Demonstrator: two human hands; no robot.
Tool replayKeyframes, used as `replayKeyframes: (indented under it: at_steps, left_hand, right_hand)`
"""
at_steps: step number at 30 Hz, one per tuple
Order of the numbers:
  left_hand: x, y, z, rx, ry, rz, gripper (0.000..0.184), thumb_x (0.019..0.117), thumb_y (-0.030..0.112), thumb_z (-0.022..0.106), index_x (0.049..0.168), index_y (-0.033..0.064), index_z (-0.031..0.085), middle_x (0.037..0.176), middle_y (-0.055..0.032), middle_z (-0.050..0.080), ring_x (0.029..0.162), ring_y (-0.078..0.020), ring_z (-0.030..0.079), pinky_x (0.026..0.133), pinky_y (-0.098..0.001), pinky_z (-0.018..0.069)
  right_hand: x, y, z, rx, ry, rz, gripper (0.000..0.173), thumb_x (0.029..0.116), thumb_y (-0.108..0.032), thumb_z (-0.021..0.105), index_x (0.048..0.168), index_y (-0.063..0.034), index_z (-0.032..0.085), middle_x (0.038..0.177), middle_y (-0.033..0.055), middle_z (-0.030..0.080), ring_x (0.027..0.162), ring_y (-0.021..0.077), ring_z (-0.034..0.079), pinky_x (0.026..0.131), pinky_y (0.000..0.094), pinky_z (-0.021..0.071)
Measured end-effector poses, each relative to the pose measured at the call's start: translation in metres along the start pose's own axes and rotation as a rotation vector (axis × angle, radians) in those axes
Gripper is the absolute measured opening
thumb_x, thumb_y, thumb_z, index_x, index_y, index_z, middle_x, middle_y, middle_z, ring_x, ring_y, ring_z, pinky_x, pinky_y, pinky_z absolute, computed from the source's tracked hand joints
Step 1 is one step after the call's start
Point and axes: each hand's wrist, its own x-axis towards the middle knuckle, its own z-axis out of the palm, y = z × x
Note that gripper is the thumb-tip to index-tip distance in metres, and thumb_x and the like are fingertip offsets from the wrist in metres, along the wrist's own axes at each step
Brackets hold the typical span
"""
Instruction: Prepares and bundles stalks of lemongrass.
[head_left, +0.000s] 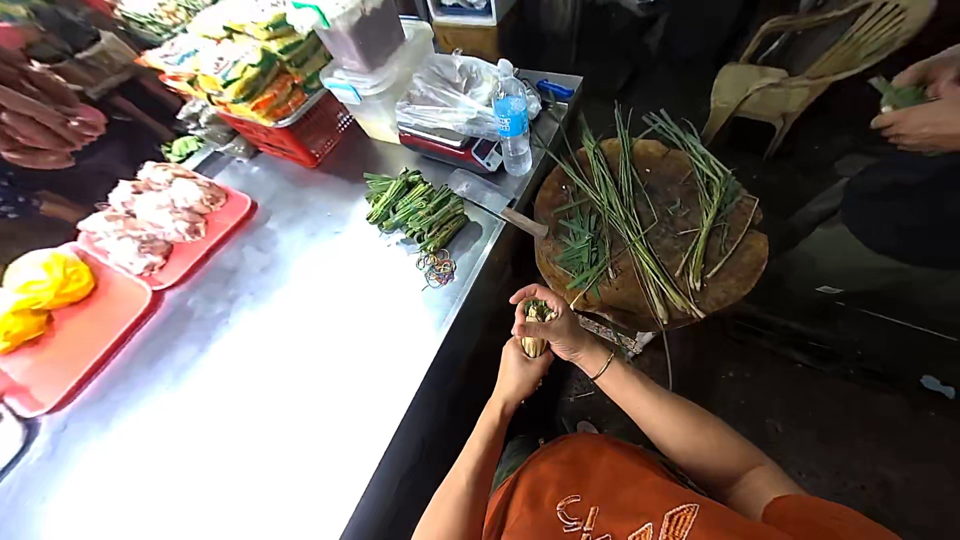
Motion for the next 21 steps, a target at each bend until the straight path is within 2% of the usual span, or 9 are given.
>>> replayKeyframes:
  at_steps: [5,8,9,12,13,15,17,19,21]
  left_hand:
    - [0.029,-0.028,-0.041,0.112,-0.023,-0.110,0.029,0.0809,0.016,0.077,0.102,0.0019,0.065,0.077,-0.0024,0.066,0.062,-0.0100,0.064,0.064,-0.0319,0.0575]
    - [0.032,-0.048,-0.070,0.071,-0.026,-0.185,0.029,0.0823,0.018,0.077,0.103,0.0011,0.065,0.077,-0.0032,0.066,0.062,-0.0113,0.064,0.064,-0.0334,0.0573]
    - [0.032,-0.055,-0.079,0.022,-0.013,-0.208,0.027,0.0828,0.016,0.076,0.102,0.0008,0.064,0.075,-0.0026,0.065,0.059,-0.0108,0.063,0.061,-0.0320,0.0570]
    - [0.027,-0.068,-0.111,-0.182,0.049,-0.258,0.021,0.0834,0.008,0.072,0.099,0.0002,0.061,0.068,-0.0009,0.063,0.053,-0.0103,0.061,0.055,-0.0284,0.0562]
    - [0.025,-0.070,-0.121,-0.244,0.081,-0.261,0.018,0.0831,0.007,0.072,0.097,0.0009,0.061,0.067,-0.0006,0.062,0.053,-0.0107,0.061,0.054,-0.0284,0.0565]
    - [0.019,-0.073,-0.140,-0.339,0.146,-0.255,0.016,0.0822,0.005,0.070,0.093,0.0019,0.060,0.065,-0.0001,0.063,0.052,-0.0109,0.062,0.053,-0.0276,0.0563]
    - [0.015,-0.072,-0.156,-0.400,0.194,-0.249,0.015,0.0822,0.004,0.070,0.092,0.0025,0.058,0.063,0.0000,0.062,0.050,-0.0108,0.061,0.052,-0.0268,0.0558]
    - [0.012,-0.070,-0.168,-0.431,0.229,-0.245,0.013,0.0821,0.003,0.069,0.089,0.0035,0.058,0.060,0.0001,0.061,0.048,-0.0107,0.060,0.050,-0.0263,0.0547]
    - [0.008,-0.067,-0.178,-0.451,0.245,-0.238,0.013,0.0821,0.002,0.068,0.088,0.0044,0.058,0.060,0.0005,0.061,0.048,-0.0106,0.060,0.050,-0.0259,0.0542]
  right_hand:
    - [0.035,0.039,0.027,-0.081,0.230,0.085,0.023,0.0840,-0.005,0.076,0.096,-0.0054,0.057,0.071,0.0018,0.064,0.062,0.0122,0.065,0.066,0.0294,0.0596]
    - [0.053,0.064,0.042,-0.094,0.195,0.176,0.021,0.0859,-0.005,0.075,0.093,-0.0050,0.055,0.072,0.0018,0.065,0.064,0.0122,0.067,0.068,0.0294,0.0604]
    - [0.060,0.070,0.042,-0.107,0.098,0.214,0.025,0.0861,-0.011,0.076,0.099,-0.0039,0.056,0.080,0.0021,0.066,0.073,0.0127,0.068,0.075,0.0311,0.0606]
    - [0.095,0.081,0.037,-0.296,-0.181,0.284,0.071,0.0907,-0.039,0.071,0.141,0.0044,0.047,0.125,0.0128,0.067,0.116,0.0188,0.065,0.103,0.0367,0.0519]
    - [0.111,0.083,0.037,-0.411,-0.182,0.286,0.066,0.0963,-0.034,0.064,0.146,0.0042,0.044,0.137,0.0164,0.062,0.124,0.0221,0.062,0.106,0.0384,0.0504]
    - [0.146,0.091,0.035,-0.762,-0.100,0.196,0.043,0.1023,-0.018,0.062,0.140,0.0020,0.057,0.139,0.0190,0.061,0.121,0.0275,0.064,0.103,0.0424,0.0532]
    - [0.171,0.110,0.027,-1.180,-0.081,-0.032,0.027,0.0981,-0.015,0.069,0.122,-0.0026,0.072,0.127,0.0187,0.066,0.116,0.0335,0.064,0.100,0.0514,0.0516]
    - [0.188,0.121,0.022,-1.422,-0.140,-0.172,0.018,0.0947,-0.012,0.072,0.111,-0.0069,0.077,0.121,0.0174,0.067,0.115,0.0386,0.062,0.099,0.0586,0.0492]
    - [0.203,0.126,0.025,-1.530,-0.203,-0.157,0.016,0.0952,-0.013,0.072,0.110,-0.0074,0.077,0.120,0.0168,0.068,0.116,0.0394,0.062,0.101,0.0595,0.0468]
